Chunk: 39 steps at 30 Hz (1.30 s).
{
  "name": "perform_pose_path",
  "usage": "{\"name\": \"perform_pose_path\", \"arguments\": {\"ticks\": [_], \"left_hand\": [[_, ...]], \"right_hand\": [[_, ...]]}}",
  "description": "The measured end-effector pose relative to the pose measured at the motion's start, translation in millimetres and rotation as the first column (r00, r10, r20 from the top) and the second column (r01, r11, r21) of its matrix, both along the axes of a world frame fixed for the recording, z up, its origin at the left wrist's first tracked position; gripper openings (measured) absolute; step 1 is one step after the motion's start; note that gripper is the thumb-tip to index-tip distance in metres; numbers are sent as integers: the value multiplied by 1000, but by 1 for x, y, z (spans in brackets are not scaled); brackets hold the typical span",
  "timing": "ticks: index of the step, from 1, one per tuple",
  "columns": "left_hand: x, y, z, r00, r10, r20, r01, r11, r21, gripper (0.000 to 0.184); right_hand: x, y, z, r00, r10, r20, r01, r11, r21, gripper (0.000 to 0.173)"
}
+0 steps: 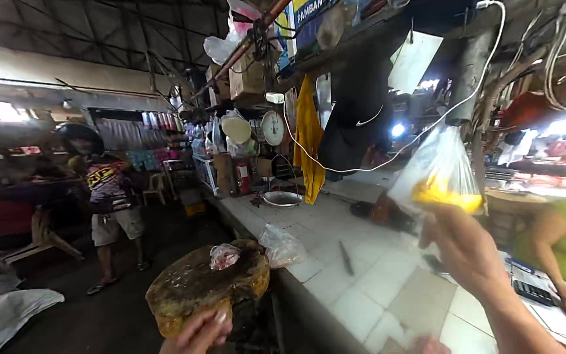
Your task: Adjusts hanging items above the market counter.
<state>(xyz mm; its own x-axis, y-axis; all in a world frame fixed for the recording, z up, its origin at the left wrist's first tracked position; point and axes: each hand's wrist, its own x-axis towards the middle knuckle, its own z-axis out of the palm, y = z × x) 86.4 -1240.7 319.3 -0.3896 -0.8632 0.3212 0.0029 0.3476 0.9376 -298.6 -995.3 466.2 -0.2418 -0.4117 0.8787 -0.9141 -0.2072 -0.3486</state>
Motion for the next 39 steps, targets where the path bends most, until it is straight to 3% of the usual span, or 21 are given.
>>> {"name": "perform_pose_path", "arguments": {"ticks": [5,8,14,19,22,25,28,32,35,39], "left_hand": [[-78,-78,116,999,-36,2,36,971,-235,24],[-114,-127,175,996,-18,-86,-5,967,-256,19],[-184,-227,264,974,-93,-206,33,960,-280,37],[-236,-300,300,950,-117,-289,26,954,-297,37],[-260,-342,321,928,-154,-339,43,949,-312,45],[-286,-386,343,858,-280,-431,207,956,-209,56],[-314,-419,354,717,-440,-541,469,878,-92,71],[-347,-429,358,538,-548,-640,676,735,-61,87],[-356,-427,360,507,-551,-663,683,726,-80,85],[-361,-431,367,448,-606,-658,713,686,-146,77]], "right_hand": [[-26,-54,32,993,-8,-114,4,999,-40,28],[-34,-98,57,979,-8,-204,-3,999,-50,34],[-16,-186,112,940,-148,-308,157,988,4,26],[0,-252,144,860,-279,-427,284,957,-52,36],[11,-291,162,759,-392,-519,396,912,-110,33],[18,-338,191,681,-436,-588,428,889,-163,34],[24,-391,227,653,-450,-609,483,867,-123,43],[32,-459,264,561,-531,-635,683,731,-9,58],[29,-495,279,449,-579,-680,788,616,-5,66],[26,-519,291,420,-603,-678,830,557,19,64]]}}
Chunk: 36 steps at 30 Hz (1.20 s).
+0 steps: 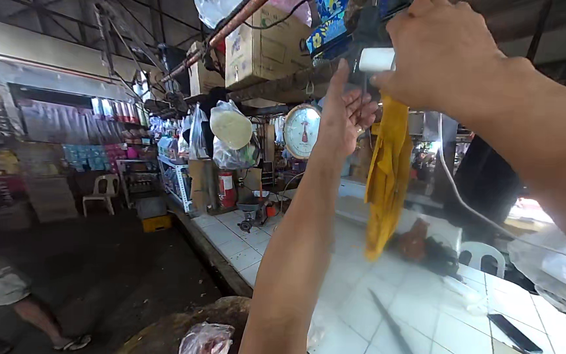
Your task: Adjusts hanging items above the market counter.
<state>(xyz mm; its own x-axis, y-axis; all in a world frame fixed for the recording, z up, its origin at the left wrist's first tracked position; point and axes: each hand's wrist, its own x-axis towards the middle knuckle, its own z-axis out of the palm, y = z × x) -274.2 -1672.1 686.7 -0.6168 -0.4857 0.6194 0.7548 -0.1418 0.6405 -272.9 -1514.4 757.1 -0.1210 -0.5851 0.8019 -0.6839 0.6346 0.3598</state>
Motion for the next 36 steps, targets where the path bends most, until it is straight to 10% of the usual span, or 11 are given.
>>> {"name": "perform_pose_path", "arguments": {"ticks": [9,26,30,33,36], "left_hand": [[-14,-5,8,987,-53,-152,44,997,-59,45],[-12,-11,11,972,84,-219,-82,996,19,51],[-5,-9,-31,977,116,-181,-137,984,-110,70],[11,37,-108,857,264,-442,-378,906,-191,43],[31,117,-184,909,-7,-417,-224,835,-503,61]], "right_hand": [[-2,-19,-3,996,-90,-20,90,996,7,44],[9,22,-25,992,-69,-109,60,995,-84,46],[25,63,-68,994,-52,-92,32,978,-207,49],[25,108,-114,986,158,-53,-166,965,-202,38],[19,147,-153,952,299,66,-282,939,-198,33]]}}
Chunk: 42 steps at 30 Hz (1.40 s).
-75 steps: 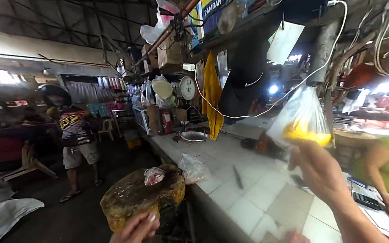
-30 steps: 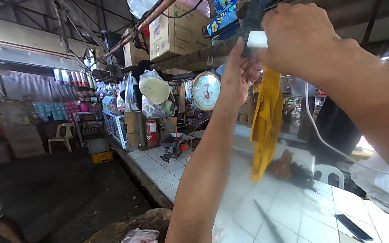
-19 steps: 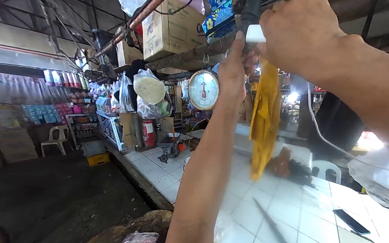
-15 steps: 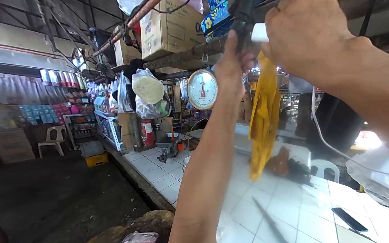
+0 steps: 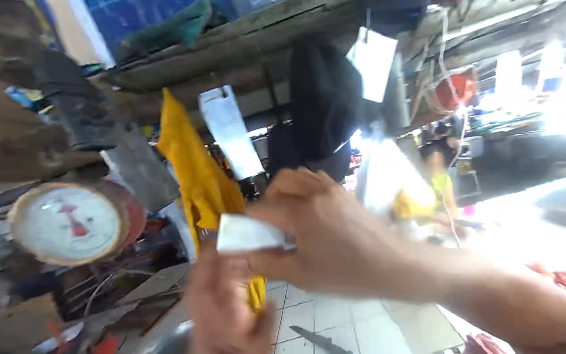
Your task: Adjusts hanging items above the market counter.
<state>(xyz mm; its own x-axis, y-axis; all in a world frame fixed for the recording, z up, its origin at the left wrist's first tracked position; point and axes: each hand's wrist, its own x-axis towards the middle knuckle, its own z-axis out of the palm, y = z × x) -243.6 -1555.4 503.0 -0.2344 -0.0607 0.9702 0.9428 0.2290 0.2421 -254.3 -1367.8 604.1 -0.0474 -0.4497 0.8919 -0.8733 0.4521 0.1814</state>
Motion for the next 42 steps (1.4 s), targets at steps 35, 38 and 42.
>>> {"name": "perform_pose_path", "arguments": {"ticks": [35,38,42], "left_hand": [[-82,203,-60,399,-843,359,482,527,700,15],[-85,197,-77,373,-827,420,499,560,661,24],[-87,185,-92,366,-811,456,528,584,616,25]], "right_hand": [[-124,210,155,856,-516,-34,465,797,-385,43],[-152,212,204,749,-658,-81,592,718,-365,50],[-161,217,233,641,-764,-73,729,636,-251,51]]}}
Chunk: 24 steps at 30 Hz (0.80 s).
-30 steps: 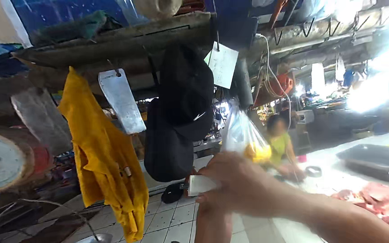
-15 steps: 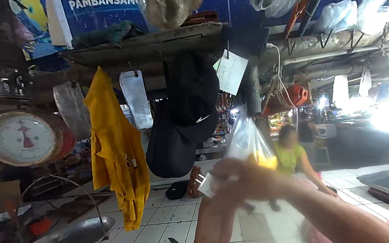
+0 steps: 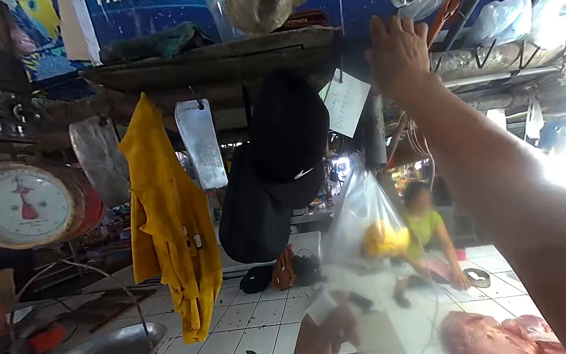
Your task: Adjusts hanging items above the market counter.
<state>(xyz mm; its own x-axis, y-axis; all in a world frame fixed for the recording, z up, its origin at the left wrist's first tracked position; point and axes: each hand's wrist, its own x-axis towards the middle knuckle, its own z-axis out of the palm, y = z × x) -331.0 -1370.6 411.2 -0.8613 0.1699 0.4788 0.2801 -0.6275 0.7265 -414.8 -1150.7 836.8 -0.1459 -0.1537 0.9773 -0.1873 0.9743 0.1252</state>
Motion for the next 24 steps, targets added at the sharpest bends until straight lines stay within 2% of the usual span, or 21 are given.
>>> {"name": "perform_pose_path", "arguments": {"ticks": [3,7,13,16,18,24], "left_hand": [[-2,-9,-6,1000,-30,5,30,1000,5,24],[-5,-11,-8,999,-50,-7,50,999,3,21],[-12,-3,-8,999,-23,-43,22,1000,-20,30],[-12,3,-7,1000,3,-21,-4,1000,-27,35],[-12,8,-4,999,10,-44,-13,998,-60,33],[-7,23,25,985,46,-166,-65,991,-114,31]], "right_hand": [[3,6,15,994,-50,97,48,999,20,45],[7,12,27,984,-23,176,22,1000,5,44],[16,23,24,990,34,137,-35,999,2,38],[24,25,8,996,32,79,-30,999,-30,39],[28,26,-5,999,33,14,-33,998,-50,39],[16,36,-42,942,-37,-333,77,991,107,32]]}}
